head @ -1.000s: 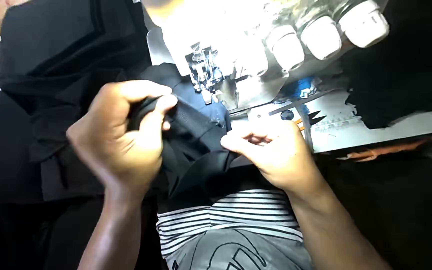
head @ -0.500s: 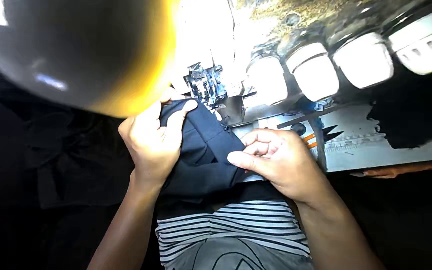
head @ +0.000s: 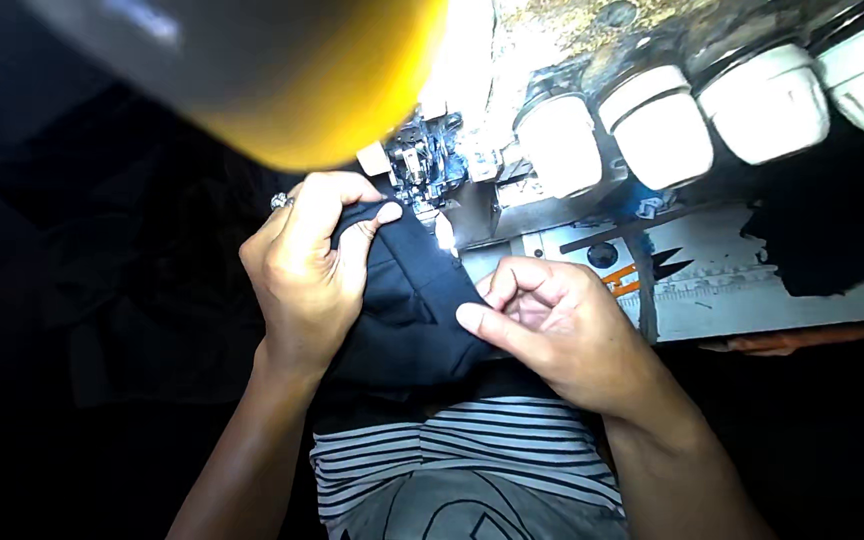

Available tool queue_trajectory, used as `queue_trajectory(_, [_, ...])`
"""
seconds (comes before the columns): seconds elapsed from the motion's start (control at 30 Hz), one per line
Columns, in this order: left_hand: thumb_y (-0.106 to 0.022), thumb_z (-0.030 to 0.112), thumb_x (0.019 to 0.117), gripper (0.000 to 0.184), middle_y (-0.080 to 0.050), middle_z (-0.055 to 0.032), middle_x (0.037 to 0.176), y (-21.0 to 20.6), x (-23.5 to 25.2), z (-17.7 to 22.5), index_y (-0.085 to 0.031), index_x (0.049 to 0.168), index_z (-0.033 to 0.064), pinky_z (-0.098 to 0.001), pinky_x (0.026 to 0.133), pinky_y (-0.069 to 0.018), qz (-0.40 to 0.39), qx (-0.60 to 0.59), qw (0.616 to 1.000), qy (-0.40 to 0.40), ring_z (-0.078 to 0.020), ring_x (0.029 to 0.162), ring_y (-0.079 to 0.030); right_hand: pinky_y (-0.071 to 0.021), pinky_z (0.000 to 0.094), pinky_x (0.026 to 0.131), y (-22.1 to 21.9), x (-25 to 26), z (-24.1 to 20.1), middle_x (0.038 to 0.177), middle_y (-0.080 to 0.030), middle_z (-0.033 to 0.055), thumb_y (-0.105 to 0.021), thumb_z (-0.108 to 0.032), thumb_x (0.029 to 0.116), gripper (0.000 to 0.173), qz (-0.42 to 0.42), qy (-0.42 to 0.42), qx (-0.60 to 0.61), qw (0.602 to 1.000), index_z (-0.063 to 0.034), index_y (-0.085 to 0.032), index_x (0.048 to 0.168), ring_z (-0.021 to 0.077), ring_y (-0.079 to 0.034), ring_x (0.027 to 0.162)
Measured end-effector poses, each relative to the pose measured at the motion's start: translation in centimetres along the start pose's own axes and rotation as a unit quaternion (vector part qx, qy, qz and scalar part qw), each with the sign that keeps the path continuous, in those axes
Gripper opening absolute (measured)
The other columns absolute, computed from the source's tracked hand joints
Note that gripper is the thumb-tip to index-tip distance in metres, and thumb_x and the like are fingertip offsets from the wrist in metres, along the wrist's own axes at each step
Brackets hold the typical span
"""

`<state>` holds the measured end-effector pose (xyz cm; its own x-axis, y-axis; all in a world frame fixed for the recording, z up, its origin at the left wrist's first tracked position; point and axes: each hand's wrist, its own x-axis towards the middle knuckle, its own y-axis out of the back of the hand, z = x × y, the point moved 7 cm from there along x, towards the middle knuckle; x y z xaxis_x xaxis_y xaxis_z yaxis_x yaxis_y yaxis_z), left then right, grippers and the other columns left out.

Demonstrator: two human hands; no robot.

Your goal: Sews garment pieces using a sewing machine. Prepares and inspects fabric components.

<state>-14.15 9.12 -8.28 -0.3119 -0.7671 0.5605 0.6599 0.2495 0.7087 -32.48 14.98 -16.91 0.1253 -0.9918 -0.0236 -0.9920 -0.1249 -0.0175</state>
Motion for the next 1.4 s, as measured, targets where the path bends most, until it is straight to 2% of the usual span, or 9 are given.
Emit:
queue_trajectory(0.13, [-0.076, 0.015, 0.092, 0.013, -0.073, -0.0053, 0.095, 0.5, 0.7, 0.4, -0.073, 0.099, 0.005, -0.0247, 0.079, -0.052, -0.065, 0.04, 0.997, 0.024, -0.0088, 0.09, -0.068, -0.0476, 0.0148, 0.05, -0.7, -1.0, -0.8, 0.072, -0.065, -0.0053, -0.077, -0.014, 0.0875, 0.019, -0.017, -0.002, -0.032, 0.999, -0.0168, -0.058, 0.083, 0.0025, -0.059, 0.059])
queue_trajectory(0.23, [-0.077, 0.024, 0.0913, 0.017, -0.074, -0.0003, 0.093, 0.1, 2.0, -0.4, -0.073, 0.1, 0.0103, -0.022, 0.08, -0.0529, -0.102, 0.053, 0.992, 0.046, -0.004, 0.088, -0.068, -0.053, 0.0168, 0.051, -1.0, -0.7, -2.1, 0.075, -0.066, -0.0087, -0.076, -0.017, 0.0874, 0.033, -0.058, 0.012, -0.085, 0.995, -0.0247, -0.07, 0.119, 0.0037, -0.063, 0.061])
queue_trajectory(0.33, [-0.073, 0.034, 0.0925, 0.02, -0.068, 0.0061, 0.089, -0.4, 2.2, -1.3, -0.07, 0.103, 0.0177, -0.0272, 0.072, -0.0484, -0.123, 0.086, 0.985, 0.086, -0.0036, 0.081, -0.062, -0.0497, 0.0156, 0.047, -1.2, -0.4, -2.7, 0.072, -0.065, -0.0115, -0.076, -0.021, 0.0886, 0.058, -0.09, -0.004, -0.119, 0.989, -0.0328, -0.062, 0.144, 0.0012, -0.059, 0.057])
queue_trajectory(0.47, [-0.065, 0.033, 0.1002, 0.018, -0.064, 0.0025, 0.097, -1.2, 0.6, -1.5, -0.069, 0.108, 0.0173, -0.0416, 0.081, -0.0419, -0.073, 0.085, 0.988, 0.109, -0.0134, 0.092, -0.059, -0.0505, 0.015, 0.048, -1.0, -0.3, -2.2, 0.071, -0.066, -0.0098, -0.076, -0.019, 0.0882, 0.058, -0.065, -0.022, -0.072, 0.995, -0.0299, -0.063, 0.144, 0.0018, -0.06, 0.056])
queue_trajectory(0.57, [-0.065, 0.034, 0.0941, 0.021, -0.068, -0.0019, 0.099, -2.3, 2.3, -3.1, -0.068, 0.1, 0.0143, -0.047, 0.087, -0.041, -0.043, 0.106, 0.989, 0.096, -0.0183, 0.1, -0.062, -0.0535, 0.0166, 0.049, -0.4, 0.5, -2.2, 0.076, -0.069, -0.0058, -0.079, -0.01, 0.0857, 0.068, -0.014, -0.007, -0.039, 0.999, -0.0215, -0.057, 0.149, 0.0052, -0.062, 0.056])
queue_trajectory(0.67, [-0.066, 0.035, 0.0878, 0.029, -0.07, -0.0032, 0.104, -2.9, 4.3, -3.9, -0.069, 0.106, 0.0122, -0.0512, 0.091, -0.0384, -0.063, 0.122, 0.986, 0.095, -0.0174, 0.105, -0.063, -0.0521, 0.0152, 0.047, -0.2, 1.3, -2.5, 0.073, -0.068, -0.0055, -0.08, -0.011, 0.0852, 0.075, 0.003, -0.005, -0.052, 0.999, -0.0186, -0.049, 0.153, 0.0049, -0.061, 0.054])
queue_trajectory(1.0, [-0.069, 0.034, 0.0868, 0.024, -0.07, -0.0001, 0.103, -3.2, 4.2, -4.3, -0.069, 0.102, 0.0154, -0.0509, 0.092, -0.0368, -0.058, 0.085, 0.99, 0.096, -0.0148, 0.107, -0.062, -0.0598, 0.0213, 0.053, -0.8, -0.5, -2.3, 0.083, -0.072, -0.0006, -0.081, -0.005, 0.0818, 0.072, 0.045, -0.022, -0.01, 0.999, -0.0232, -0.05, 0.145, 0.0121, -0.07, 0.062])
queue_trajectory(1.3, [-0.067, 0.037, 0.0876, 0.033, -0.071, 0.001, 0.109, -3.5, 5.5, -5.4, -0.069, 0.112, 0.0158, -0.0571, 0.098, -0.0359, -0.071, 0.073, 0.987, 0.127, -0.0142, 0.114, -0.062, -0.0582, 0.0182, 0.057, -1.0, -0.7, -2.8, 0.086, -0.075, -0.0039, -0.076, -0.006, 0.0887, 0.017, 0.054, 0.035, -0.051, 0.997, -0.0133, -0.077, 0.105, 0.0055, -0.068, 0.067])
queue_trajectory(1.4, [-0.066, 0.039, 0.0873, 0.037, -0.07, -0.0015, 0.112, -3.4, 6.2, -5.6, -0.069, 0.116, 0.0155, -0.0584, 0.099, -0.0359, -0.077, 0.075, 0.985, 0.138, -0.0168, 0.117, -0.061, -0.0563, 0.0176, 0.055, -1.0, -0.4, -2.7, 0.083, -0.075, -0.0036, -0.075, -0.007, 0.0896, 0.014, 0.051, 0.038, -0.053, 0.997, -0.0121, -0.079, 0.102, 0.0048, -0.067, 0.065])
